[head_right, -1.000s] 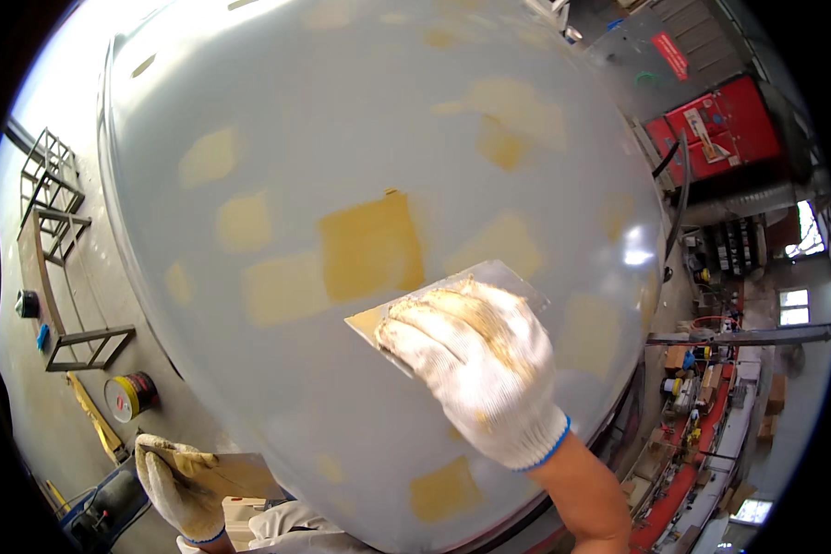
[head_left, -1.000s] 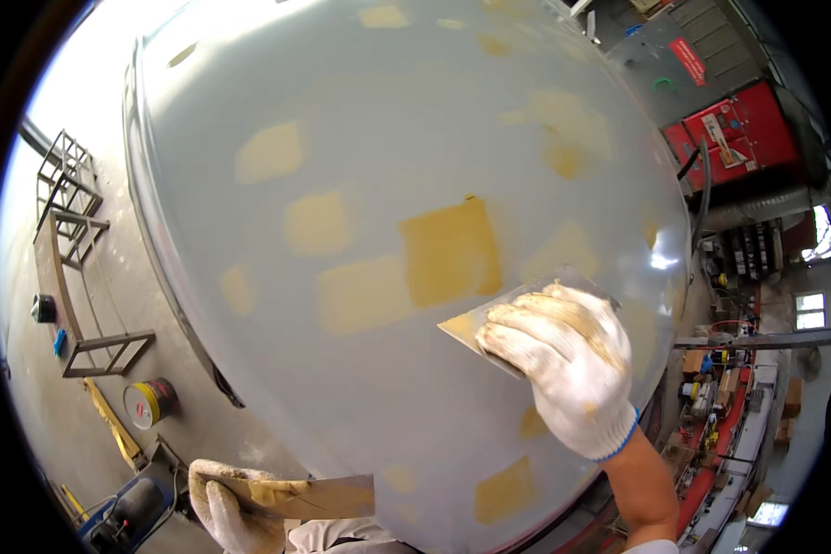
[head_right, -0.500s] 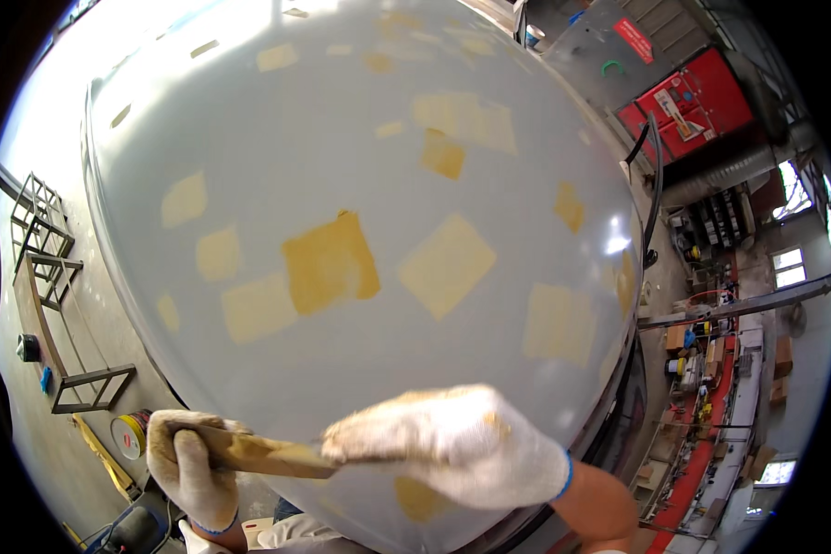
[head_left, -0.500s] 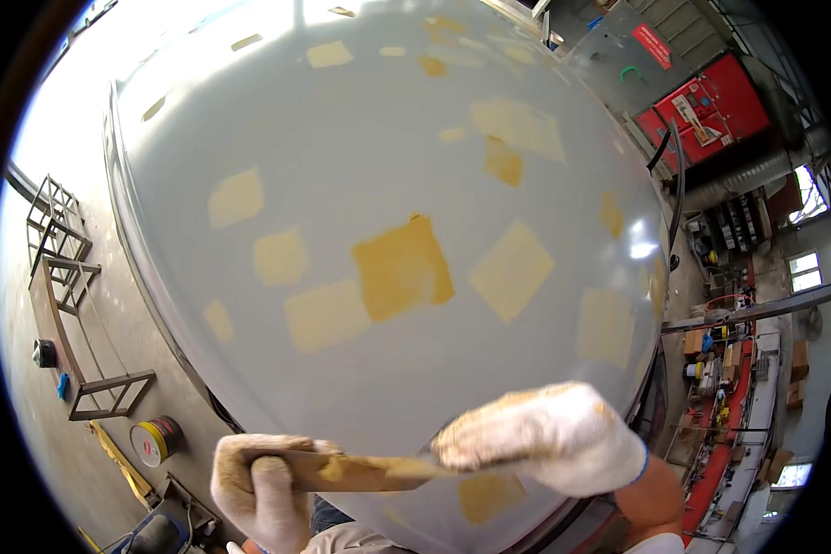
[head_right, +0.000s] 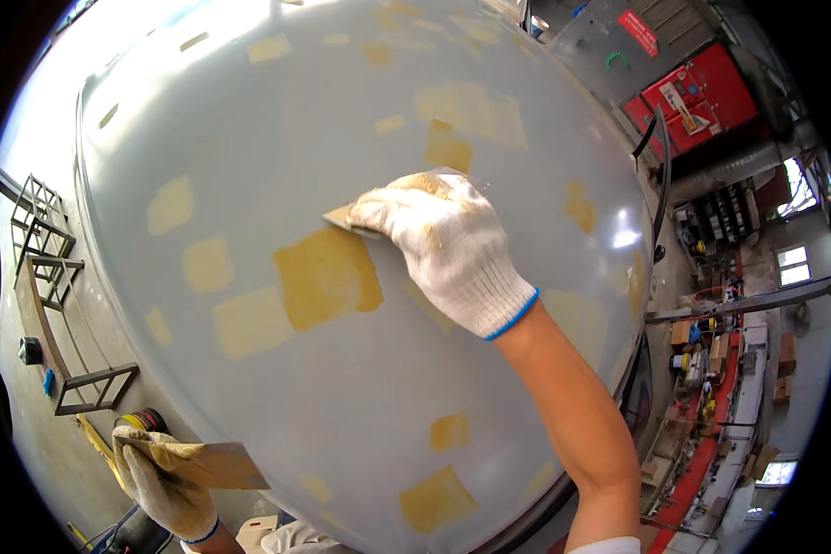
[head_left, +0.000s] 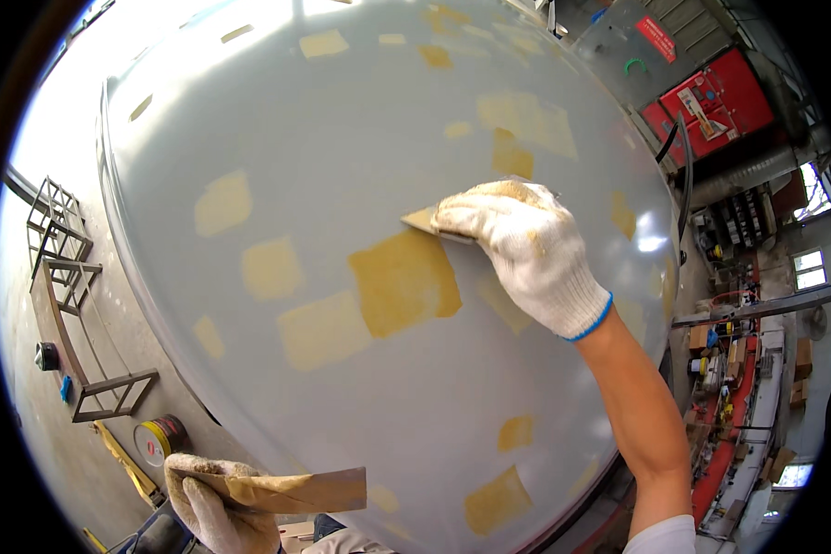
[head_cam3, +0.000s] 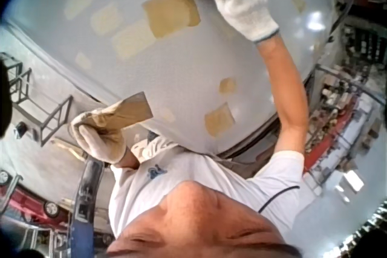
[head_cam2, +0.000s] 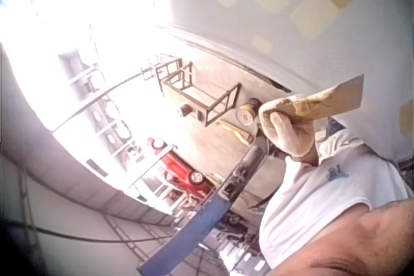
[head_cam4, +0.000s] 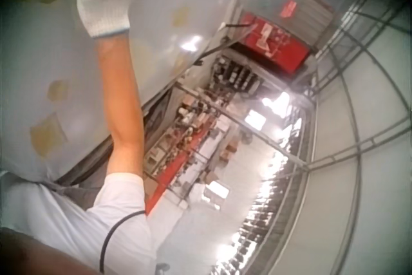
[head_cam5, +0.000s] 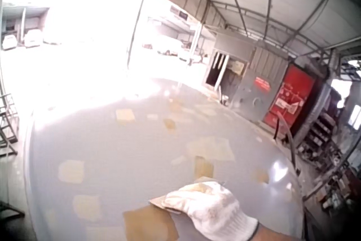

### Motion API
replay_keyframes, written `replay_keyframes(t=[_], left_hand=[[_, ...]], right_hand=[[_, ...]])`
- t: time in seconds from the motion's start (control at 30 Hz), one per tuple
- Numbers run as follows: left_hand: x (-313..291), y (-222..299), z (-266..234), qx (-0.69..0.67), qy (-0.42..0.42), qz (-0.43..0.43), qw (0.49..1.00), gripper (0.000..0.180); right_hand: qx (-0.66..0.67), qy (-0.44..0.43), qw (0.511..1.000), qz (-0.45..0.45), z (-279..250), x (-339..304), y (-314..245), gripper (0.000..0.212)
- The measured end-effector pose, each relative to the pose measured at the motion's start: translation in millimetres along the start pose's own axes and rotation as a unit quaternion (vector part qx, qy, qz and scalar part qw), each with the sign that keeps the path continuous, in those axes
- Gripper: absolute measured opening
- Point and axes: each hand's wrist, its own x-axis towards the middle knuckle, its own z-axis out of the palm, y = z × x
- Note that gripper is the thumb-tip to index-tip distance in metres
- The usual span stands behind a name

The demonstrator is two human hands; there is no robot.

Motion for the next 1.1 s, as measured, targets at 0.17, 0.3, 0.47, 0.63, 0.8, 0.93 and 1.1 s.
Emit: replay_keyframes(t=[0.17,0.3,0.47,0.63,0.8,0.93,1.1], left_hand=[[-2,-7,-5,0.015,0.025,0.007,1.000,0.034],[-1,-4,1,0.014,-0.049,-0.011,0.999,0.034],[1,-9,-1,0.006,-0.004,0.011,1.000,0.036],[8,-13,-10,-0.006,0.001,0.038,0.999,0.037],[10,-13,4,0.002,-0.100,0.018,0.995,0.031],[8,-21,41,0.004,0.026,0.002,1.000,0.018],[11,-28,46,0.056,-0.066,-0.002,0.996,0.011]], right_hand=[[0.030,-0.040,0.998,-0.028,-13,-19,-19,0.016],[0.043,-0.054,0.997,-0.035,-22,-35,-30,0.015],[0.039,-0.068,0.997,-0.028,-32,-58,-38,0.016],[-0.024,-0.064,0.998,0.010,-64,-60,-41,0.017],[-0.016,-0.032,0.994,0.105,-86,-84,-41,0.018],[0.061,-0.032,0.964,0.257,-102,-108,-45,0.022],[0.021,-0.042,0.978,0.204,-100,-119,-45,0.024]])
